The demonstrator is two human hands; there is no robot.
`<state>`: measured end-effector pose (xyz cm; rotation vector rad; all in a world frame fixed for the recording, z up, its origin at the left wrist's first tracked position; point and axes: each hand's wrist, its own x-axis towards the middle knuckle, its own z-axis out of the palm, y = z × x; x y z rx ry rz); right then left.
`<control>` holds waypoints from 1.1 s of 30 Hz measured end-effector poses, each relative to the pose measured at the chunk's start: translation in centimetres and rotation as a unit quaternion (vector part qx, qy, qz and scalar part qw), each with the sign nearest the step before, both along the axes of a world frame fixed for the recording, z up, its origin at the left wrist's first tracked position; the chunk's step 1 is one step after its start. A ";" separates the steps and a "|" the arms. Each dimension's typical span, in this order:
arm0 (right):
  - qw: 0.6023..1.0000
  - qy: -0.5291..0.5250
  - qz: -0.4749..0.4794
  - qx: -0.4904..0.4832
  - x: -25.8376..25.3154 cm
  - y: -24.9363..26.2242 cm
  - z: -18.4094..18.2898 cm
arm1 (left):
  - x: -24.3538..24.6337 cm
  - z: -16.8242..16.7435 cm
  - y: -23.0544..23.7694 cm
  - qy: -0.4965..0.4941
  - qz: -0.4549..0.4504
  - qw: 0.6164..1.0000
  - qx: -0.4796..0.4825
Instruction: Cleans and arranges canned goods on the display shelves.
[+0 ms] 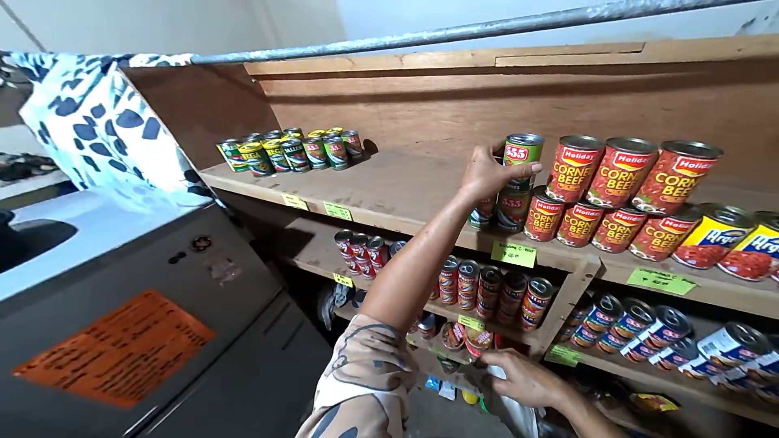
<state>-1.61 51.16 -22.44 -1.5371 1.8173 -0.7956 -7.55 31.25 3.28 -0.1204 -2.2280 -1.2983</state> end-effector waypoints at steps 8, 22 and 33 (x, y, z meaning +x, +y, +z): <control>1.000 0.001 0.004 -0.006 -0.1 0.0 -0.1 | -0.3 -0.4 -0.1 -0.001 0.011 1.000 0.000; 1.000 -0.002 -0.005 0.012 -0.5 0.6 -1.1 | 2.5 -1.9 -6.9 -0.022 -0.033 0.999 -0.008; 0.999 0.022 0.008 0.035 0.4 -0.8 -0.6 | 2.0 0.9 -3.2 -0.042 -0.114 0.988 -0.097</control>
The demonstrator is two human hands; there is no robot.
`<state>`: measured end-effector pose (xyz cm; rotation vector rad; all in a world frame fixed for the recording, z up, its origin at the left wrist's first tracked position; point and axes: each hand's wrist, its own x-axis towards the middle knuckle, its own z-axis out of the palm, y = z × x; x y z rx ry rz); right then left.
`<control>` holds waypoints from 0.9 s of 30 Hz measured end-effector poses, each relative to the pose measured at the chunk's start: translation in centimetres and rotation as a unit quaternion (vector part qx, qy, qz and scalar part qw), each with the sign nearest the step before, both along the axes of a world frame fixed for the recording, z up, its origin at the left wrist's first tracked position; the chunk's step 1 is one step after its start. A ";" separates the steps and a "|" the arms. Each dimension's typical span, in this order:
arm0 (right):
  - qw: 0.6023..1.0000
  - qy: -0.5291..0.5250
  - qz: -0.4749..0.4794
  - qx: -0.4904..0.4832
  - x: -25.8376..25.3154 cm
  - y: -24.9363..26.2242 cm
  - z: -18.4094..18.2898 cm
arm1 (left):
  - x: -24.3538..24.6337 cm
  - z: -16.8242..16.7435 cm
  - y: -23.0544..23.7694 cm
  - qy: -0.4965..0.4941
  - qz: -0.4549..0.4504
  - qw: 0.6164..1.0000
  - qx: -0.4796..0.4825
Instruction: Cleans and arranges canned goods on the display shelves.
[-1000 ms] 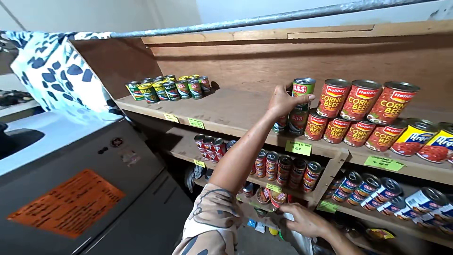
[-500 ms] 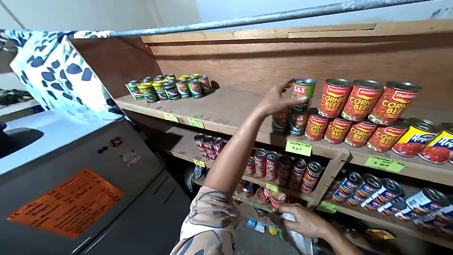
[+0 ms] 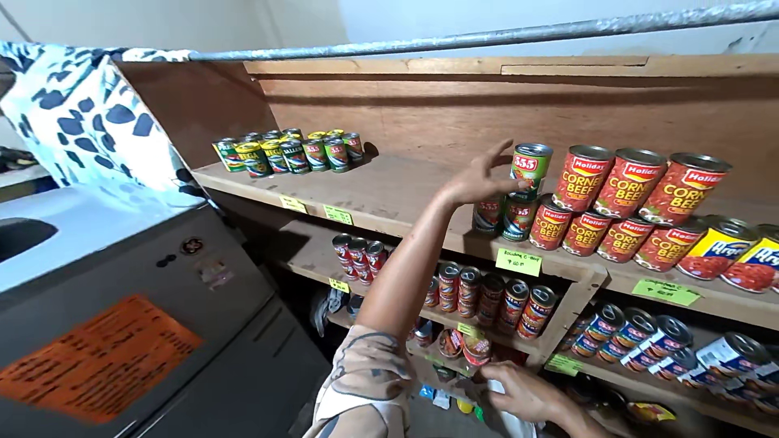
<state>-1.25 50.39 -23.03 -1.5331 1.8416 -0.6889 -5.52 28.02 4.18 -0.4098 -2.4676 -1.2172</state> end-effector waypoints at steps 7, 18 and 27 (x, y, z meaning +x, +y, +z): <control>1.000 -0.001 -0.007 -0.006 0.2 0.4 0.0 | -0.7 0.4 1.1 -0.037 0.021 0.999 0.033; 0.961 0.082 -0.177 -0.197 -0.6 1.2 2.4 | -1.2 0.2 0.8 -0.023 -0.006 1.000 -0.013; 0.742 0.467 -0.302 -0.374 -3.6 3.9 19.3 | -0.5 -0.1 0.3 -0.068 -0.041 0.997 -0.016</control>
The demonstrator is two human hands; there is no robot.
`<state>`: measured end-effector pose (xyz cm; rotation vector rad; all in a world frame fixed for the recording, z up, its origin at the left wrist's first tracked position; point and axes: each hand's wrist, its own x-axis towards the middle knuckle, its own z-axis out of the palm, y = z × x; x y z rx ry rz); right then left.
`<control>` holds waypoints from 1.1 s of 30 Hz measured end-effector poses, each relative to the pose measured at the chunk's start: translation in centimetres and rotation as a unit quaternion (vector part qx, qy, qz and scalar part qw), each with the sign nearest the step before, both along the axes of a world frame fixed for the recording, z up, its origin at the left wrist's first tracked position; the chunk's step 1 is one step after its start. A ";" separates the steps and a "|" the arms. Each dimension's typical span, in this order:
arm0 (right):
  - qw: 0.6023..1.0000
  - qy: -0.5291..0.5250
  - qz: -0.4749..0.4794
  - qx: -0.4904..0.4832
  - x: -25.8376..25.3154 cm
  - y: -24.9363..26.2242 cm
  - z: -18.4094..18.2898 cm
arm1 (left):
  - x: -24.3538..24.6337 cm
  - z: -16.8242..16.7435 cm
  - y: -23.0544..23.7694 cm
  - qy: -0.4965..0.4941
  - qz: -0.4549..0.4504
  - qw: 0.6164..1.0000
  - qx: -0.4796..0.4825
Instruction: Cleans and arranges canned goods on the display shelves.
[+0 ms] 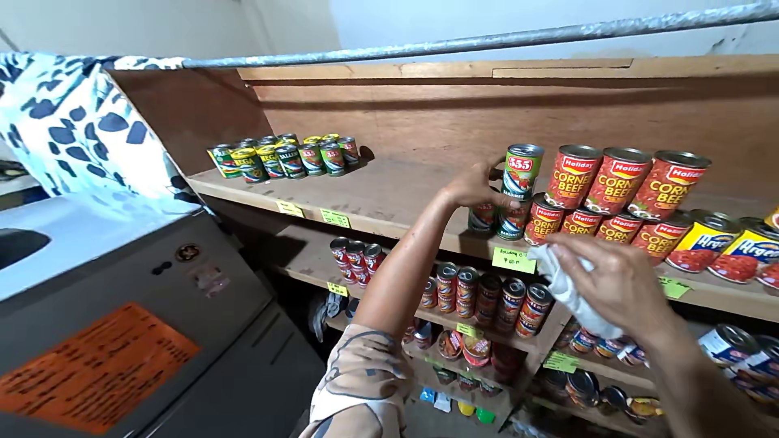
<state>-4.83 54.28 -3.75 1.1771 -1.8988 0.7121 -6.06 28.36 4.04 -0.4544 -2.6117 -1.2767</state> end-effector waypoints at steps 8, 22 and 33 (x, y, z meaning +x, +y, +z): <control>0.945 -0.011 -0.137 0.297 -1.6 -2.2 17.2 | -1.5 -2.0 0.3 0.011 0.095 0.991 -0.090; 0.833 -0.178 -0.152 0.501 -6.8 -11.6 20.9 | -1.3 -1.6 0.4 -0.013 0.109 0.991 -0.080; 0.846 -0.194 -0.101 0.486 -7.4 -11.0 20.8 | -1.3 -1.5 0.4 -0.021 0.105 0.991 -0.080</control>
